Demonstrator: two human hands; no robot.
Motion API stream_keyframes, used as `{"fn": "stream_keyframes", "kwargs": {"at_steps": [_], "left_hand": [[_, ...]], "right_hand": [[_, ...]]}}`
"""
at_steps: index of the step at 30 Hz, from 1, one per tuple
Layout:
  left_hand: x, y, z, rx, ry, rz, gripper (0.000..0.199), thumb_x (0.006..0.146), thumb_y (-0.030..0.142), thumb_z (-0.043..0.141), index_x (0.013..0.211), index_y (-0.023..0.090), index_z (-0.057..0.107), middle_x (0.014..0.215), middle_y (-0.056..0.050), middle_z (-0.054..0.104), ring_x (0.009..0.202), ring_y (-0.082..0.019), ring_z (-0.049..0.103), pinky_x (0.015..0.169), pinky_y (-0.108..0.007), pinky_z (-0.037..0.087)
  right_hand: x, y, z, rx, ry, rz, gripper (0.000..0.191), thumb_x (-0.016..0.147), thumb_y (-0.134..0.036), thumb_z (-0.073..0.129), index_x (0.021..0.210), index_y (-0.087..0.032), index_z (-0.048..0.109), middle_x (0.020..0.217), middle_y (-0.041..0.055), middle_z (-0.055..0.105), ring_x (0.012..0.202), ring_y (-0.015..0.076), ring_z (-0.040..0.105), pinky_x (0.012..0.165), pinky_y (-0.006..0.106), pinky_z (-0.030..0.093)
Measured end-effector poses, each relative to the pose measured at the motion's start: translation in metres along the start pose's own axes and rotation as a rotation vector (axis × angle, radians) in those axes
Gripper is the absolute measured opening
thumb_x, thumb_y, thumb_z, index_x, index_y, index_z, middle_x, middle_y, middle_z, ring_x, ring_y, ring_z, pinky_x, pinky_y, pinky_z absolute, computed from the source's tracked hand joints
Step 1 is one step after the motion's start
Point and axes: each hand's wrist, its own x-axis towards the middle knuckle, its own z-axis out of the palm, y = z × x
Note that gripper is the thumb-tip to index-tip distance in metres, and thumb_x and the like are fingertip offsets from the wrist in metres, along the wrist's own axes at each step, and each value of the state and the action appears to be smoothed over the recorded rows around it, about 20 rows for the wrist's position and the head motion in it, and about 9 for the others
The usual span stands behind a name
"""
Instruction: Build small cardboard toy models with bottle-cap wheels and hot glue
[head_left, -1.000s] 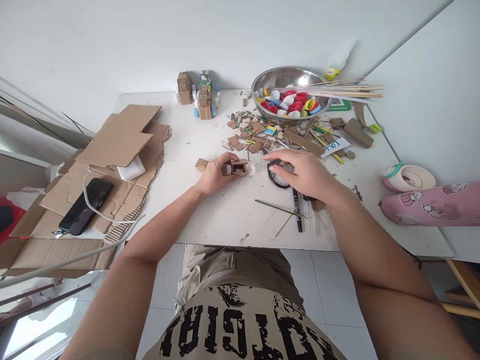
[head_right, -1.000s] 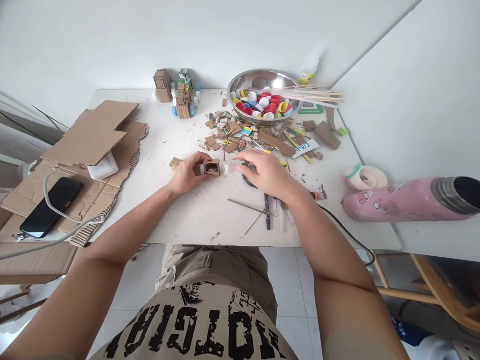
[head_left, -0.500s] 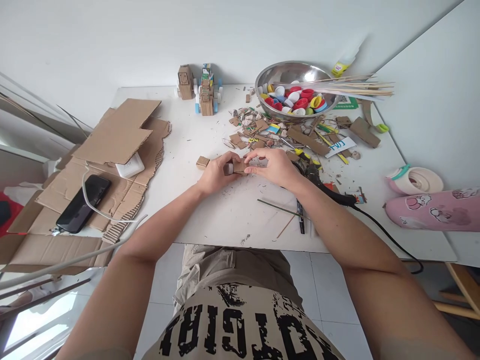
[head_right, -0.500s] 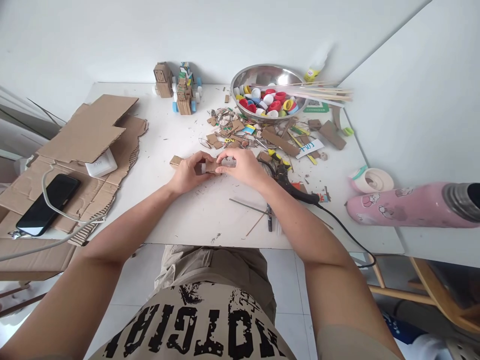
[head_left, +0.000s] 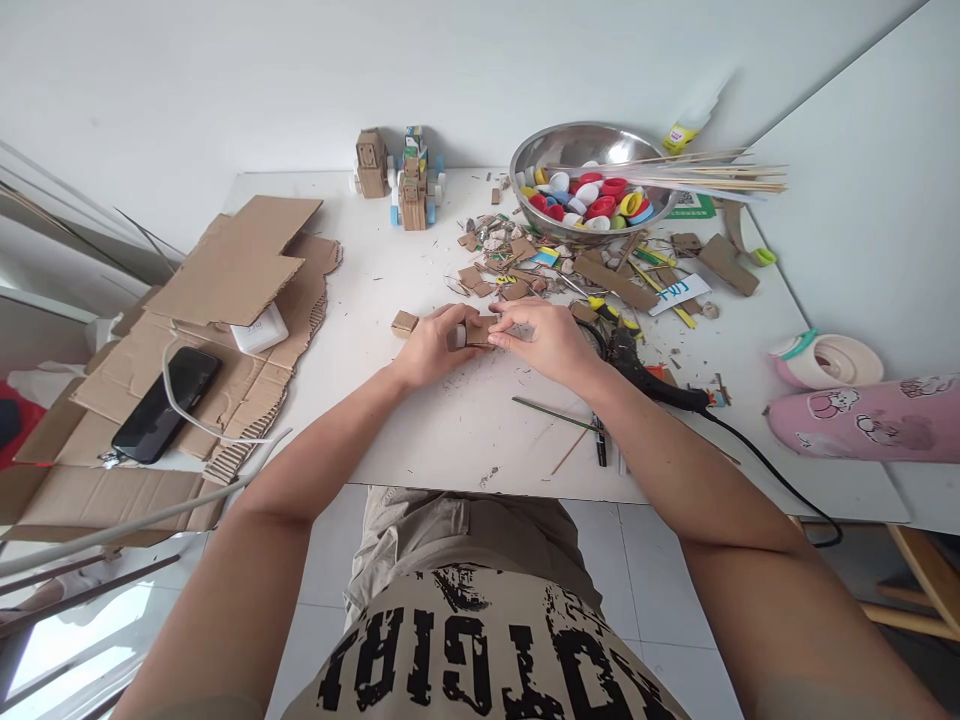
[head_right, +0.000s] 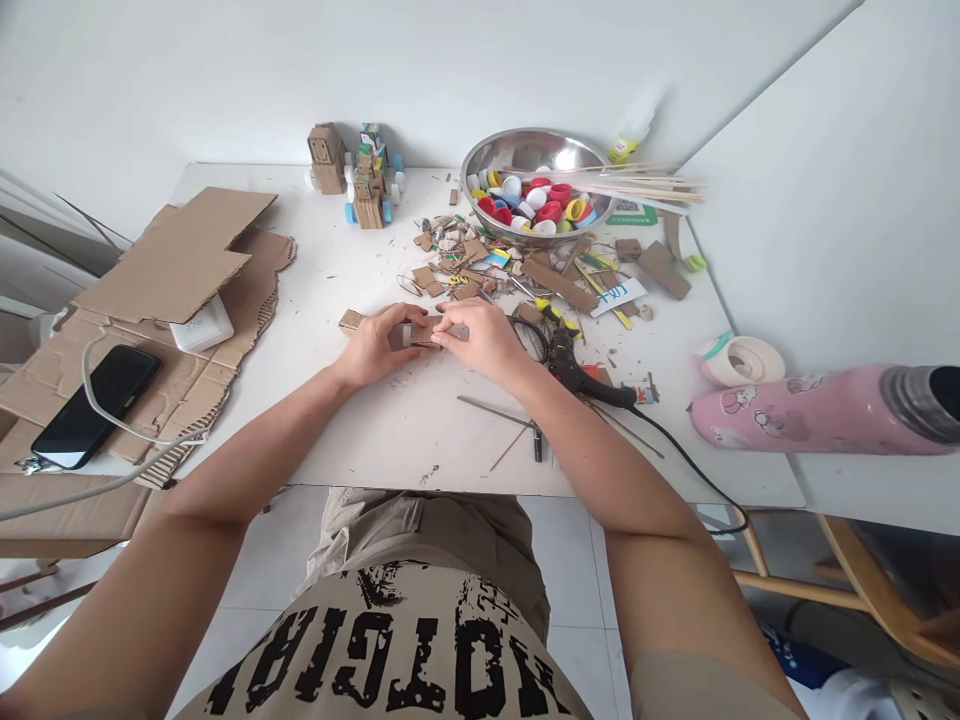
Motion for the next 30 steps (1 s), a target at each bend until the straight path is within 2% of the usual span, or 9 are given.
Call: {"fn": "stream_keyframes", "kwargs": {"at_steps": [4,14,20,26,30], "left_hand": [[-0.001,-0.002,0.001,0.031,0.037,0.073,0.022,0.089,0.03,0.085,0.107,0.025,0.074,0.134,-0.011,0.078,0.129,-0.028,0.074,0.115,-0.044,0.059],[0.005,-0.011,0.002,-0.067,0.065,0.002,0.023,0.078,0.033,0.097,0.093,0.026,0.082,0.125,-0.009,0.084,0.118,-0.028,0.079,0.11,-0.045,0.063],[0.004,-0.009,0.003,-0.118,0.098,-0.012,0.023,0.075,0.033,0.099,0.091,0.027,0.083,0.122,-0.009,0.085,0.115,-0.028,0.08,0.109,-0.046,0.065],[0.004,-0.01,0.005,-0.142,0.123,-0.005,0.02,0.077,0.031,0.098,0.09,0.025,0.083,0.123,-0.011,0.085,0.116,-0.028,0.081,0.113,-0.048,0.063],[0.004,-0.01,0.005,-0.148,0.127,-0.019,0.022,0.075,0.031,0.099,0.089,0.025,0.083,0.122,-0.011,0.085,0.116,-0.029,0.081,0.113,-0.049,0.064]], "right_hand": [[-0.001,0.001,0.001,-0.009,-0.002,-0.019,0.007,0.093,-0.027,0.08,0.092,-0.028,0.087,0.127,0.0101,0.087,0.127,0.0363,0.081,0.111,0.058,0.064],[0.0,0.005,0.002,-0.092,-0.002,-0.107,0.009,0.095,-0.025,0.078,0.09,-0.028,0.086,0.125,0.0112,0.088,0.123,0.0357,0.082,0.109,0.059,0.065],[0.001,0.002,0.003,-0.162,-0.004,-0.175,0.014,0.095,-0.023,0.075,0.085,-0.028,0.084,0.114,0.0096,0.089,0.122,0.0369,0.081,0.105,0.059,0.066],[-0.002,-0.005,0.003,-0.315,-0.007,-0.233,0.022,0.099,-0.022,0.07,0.086,-0.028,0.086,0.133,0.0116,0.086,0.128,0.0369,0.079,0.109,0.061,0.065],[-0.004,-0.004,0.0,-0.339,-0.032,-0.27,0.026,0.103,-0.022,0.065,0.093,-0.028,0.089,0.136,0.0126,0.085,0.13,0.0375,0.078,0.109,0.063,0.065]]}}
